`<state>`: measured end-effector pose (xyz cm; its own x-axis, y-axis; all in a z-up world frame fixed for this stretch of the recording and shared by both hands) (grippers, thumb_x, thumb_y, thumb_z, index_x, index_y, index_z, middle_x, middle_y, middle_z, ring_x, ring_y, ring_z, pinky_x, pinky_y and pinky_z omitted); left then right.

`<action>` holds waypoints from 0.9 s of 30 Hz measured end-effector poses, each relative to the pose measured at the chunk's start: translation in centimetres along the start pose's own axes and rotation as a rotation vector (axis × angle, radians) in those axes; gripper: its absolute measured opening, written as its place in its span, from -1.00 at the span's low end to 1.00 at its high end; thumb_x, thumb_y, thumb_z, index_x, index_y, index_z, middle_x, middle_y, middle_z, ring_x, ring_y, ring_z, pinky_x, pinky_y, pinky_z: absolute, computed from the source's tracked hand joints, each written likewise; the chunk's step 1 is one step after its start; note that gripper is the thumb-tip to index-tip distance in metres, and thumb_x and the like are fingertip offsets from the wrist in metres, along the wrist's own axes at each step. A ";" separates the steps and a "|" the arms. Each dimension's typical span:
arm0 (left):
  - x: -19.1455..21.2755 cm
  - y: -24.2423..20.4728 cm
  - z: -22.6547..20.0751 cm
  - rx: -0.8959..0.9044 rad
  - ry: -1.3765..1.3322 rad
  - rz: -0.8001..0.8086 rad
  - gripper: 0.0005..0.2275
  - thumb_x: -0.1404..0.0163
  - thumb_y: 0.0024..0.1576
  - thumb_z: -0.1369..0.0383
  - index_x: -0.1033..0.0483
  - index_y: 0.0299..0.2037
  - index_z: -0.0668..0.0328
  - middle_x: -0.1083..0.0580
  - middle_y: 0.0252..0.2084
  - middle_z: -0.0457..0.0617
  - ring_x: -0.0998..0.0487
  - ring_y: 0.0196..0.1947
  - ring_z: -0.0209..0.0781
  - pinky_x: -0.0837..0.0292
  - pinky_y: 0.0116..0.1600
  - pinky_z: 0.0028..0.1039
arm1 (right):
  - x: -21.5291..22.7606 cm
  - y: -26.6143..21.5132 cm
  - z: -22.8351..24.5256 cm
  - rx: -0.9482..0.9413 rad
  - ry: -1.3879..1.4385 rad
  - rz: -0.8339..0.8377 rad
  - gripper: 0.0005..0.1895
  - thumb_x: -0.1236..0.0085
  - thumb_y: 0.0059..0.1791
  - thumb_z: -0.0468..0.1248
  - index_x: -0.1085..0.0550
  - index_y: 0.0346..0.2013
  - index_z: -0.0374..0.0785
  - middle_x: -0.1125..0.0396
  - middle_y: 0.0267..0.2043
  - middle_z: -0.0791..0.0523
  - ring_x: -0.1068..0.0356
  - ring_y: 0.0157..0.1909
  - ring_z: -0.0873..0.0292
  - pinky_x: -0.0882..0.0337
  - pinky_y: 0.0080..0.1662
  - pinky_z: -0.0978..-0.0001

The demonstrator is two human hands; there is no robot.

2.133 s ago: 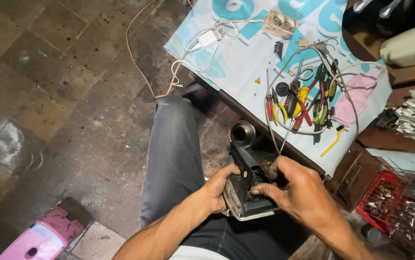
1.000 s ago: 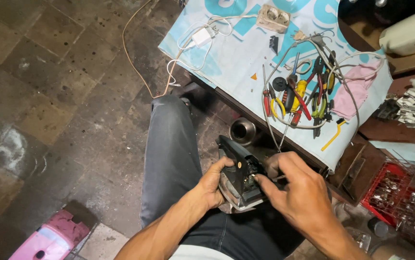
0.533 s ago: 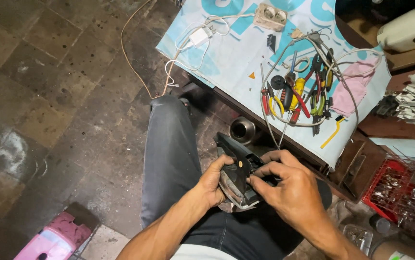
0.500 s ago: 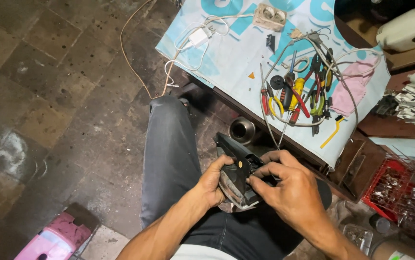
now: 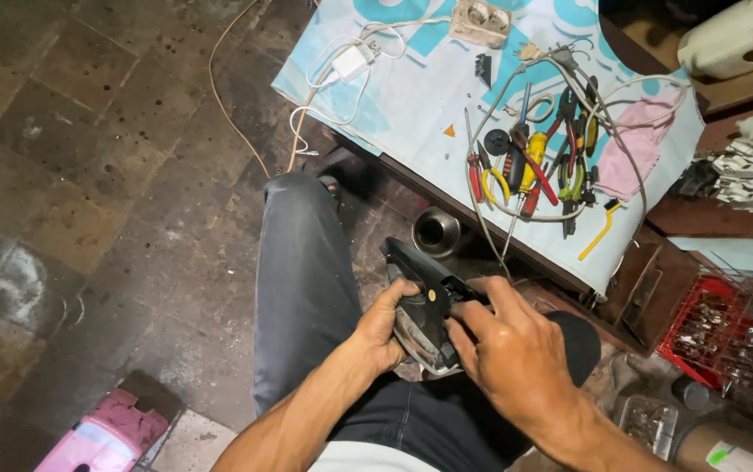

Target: The person sits on the floor and uses a screwdriver to remove screws from the back of a clothes iron. They then use their hands to manipulate the internal components and wires of the iron.

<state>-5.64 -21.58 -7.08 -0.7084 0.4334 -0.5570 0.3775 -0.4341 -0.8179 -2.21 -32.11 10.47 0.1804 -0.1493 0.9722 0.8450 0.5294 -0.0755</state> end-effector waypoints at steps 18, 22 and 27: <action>1.6 2.1 0.4 0.041 -0.121 0.122 -0.83 -0.04 -0.04 0.28 -0.48 -0.40 0.24 -0.53 -0.45 0.08 -0.56 -0.46 -0.06 -0.56 -0.31 -0.28 | 0.3 -3.0 2.0 0.029 0.147 -0.180 -0.65 -0.08 -0.16 -0.27 -0.50 -0.07 -0.04 -0.05 0.39 -0.18 -0.07 0.35 -0.29 -0.10 0.28 -0.21; 0.0 0.2 0.1 -0.016 -0.169 0.236 -0.69 -0.03 -0.03 0.26 -0.53 -0.18 0.35 -0.57 -0.25 0.16 -0.59 -0.23 0.02 -0.55 -0.04 -0.26 | -0.2 -3.9 3.7 -0.123 0.127 -0.186 -0.61 -0.15 -0.10 0.01 -0.52 0.00 0.08 -0.04 0.43 -0.05 -0.04 0.43 -0.19 0.07 0.31 -0.40; -0.6 -0.8 -0.1 -0.102 -0.198 0.313 -0.47 -0.01 0.06 0.05 -0.45 0.10 0.33 -0.48 0.10 0.21 -0.47 0.12 0.09 -0.34 0.29 -0.17 | -1.0 -4.0 5.1 -0.241 0.208 -0.266 -0.55 -0.18 -0.13 0.18 -0.58 -0.04 0.11 -0.07 0.37 -0.02 -0.09 0.38 -0.17 0.03 0.31 -0.38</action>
<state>-5.47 -21.44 -6.10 -0.6475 0.1269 -0.7515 0.6439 -0.4364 -0.6285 -8.35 -29.83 10.89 0.0163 -0.4330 0.9013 0.9651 0.2424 0.0990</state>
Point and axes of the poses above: each hand's wrist, its own y-axis towards the middle knuckle, its own x-axis out of the back of the hand, z = x × y, the point moved 3 cm from there along y, towards the middle knuckle
